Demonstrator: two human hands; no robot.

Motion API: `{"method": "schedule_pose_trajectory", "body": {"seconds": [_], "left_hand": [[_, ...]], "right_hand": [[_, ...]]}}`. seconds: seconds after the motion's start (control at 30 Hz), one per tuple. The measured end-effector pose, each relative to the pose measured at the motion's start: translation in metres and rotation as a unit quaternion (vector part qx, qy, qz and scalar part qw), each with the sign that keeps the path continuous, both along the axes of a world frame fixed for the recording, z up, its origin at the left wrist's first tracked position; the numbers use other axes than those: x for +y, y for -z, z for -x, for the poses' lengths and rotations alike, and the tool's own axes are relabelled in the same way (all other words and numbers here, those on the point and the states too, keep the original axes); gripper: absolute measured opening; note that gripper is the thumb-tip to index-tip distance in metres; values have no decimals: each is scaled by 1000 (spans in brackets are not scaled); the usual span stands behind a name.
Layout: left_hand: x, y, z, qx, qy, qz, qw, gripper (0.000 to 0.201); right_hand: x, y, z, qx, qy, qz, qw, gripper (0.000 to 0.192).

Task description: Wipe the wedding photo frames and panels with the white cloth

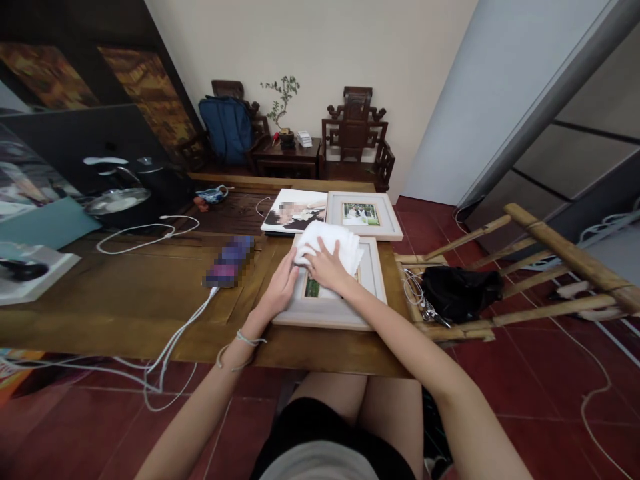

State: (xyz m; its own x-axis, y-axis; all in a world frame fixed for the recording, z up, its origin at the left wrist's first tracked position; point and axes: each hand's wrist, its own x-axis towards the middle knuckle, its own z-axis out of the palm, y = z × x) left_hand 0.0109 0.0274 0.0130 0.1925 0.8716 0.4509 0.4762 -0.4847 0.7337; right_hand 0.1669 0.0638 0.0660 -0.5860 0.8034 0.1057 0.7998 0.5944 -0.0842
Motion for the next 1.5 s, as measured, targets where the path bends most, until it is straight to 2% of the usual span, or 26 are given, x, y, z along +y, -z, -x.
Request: {"method": "schedule_pose_trajectory", "body": {"seconds": [0.1, 0.2, 0.33, 0.53, 0.6, 0.67, 0.77, 0.9, 1.03, 1.13, 1.33, 1.4, 1.5], "left_hand": [[0, -1, 0, -23, -11, -8, 1000, 56], [-1, 0, -1, -49, -29, -4, 998, 59], [-2, 1, 0, -86, -30, 1, 996, 58], [0, 2, 1, -95, -17, 17, 995, 54], [0, 3, 1, -84, -18, 27, 996, 52], [0, 4, 0, -71, -17, 32, 997, 50], [0, 4, -2, -44, -23, 33, 998, 48], [1, 3, -2, -10, -29, 7, 999, 44], [3, 6, 0, 21, -28, -17, 999, 39], [6, 12, 2, 28, -24, -20, 999, 39], [9, 16, 2, 23, -30, -36, 999, 39], [9, 17, 1, 25, -34, -42, 998, 40], [10, 17, 1, 29, -36, -51, 998, 40]], "right_hand": [[11, -1, 14, 20, 41, -12, 999, 41], [4, 2, 22, 6, 13, -9, 1000, 41], [-27, 1, 14, -20, -56, 12, 998, 38], [-93, -26, -15, -48, -172, 87, 980, 35], [-108, -31, -20, -44, -189, 100, 976, 32], [-112, -29, -21, -42, -177, 93, 979, 32], [-97, -17, -17, -48, -138, 65, 987, 36], [-46, -3, -11, -66, -73, 7, 995, 38], [2, -1, -13, -93, -53, -68, 992, 38], [19, -6, -29, -123, -41, -82, 988, 37], [13, -20, -95, -175, 44, -80, 980, 37], [2, -22, -114, -190, 61, -75, 977, 39], [-28, -26, -126, -194, 45, -44, 979, 42]]}}
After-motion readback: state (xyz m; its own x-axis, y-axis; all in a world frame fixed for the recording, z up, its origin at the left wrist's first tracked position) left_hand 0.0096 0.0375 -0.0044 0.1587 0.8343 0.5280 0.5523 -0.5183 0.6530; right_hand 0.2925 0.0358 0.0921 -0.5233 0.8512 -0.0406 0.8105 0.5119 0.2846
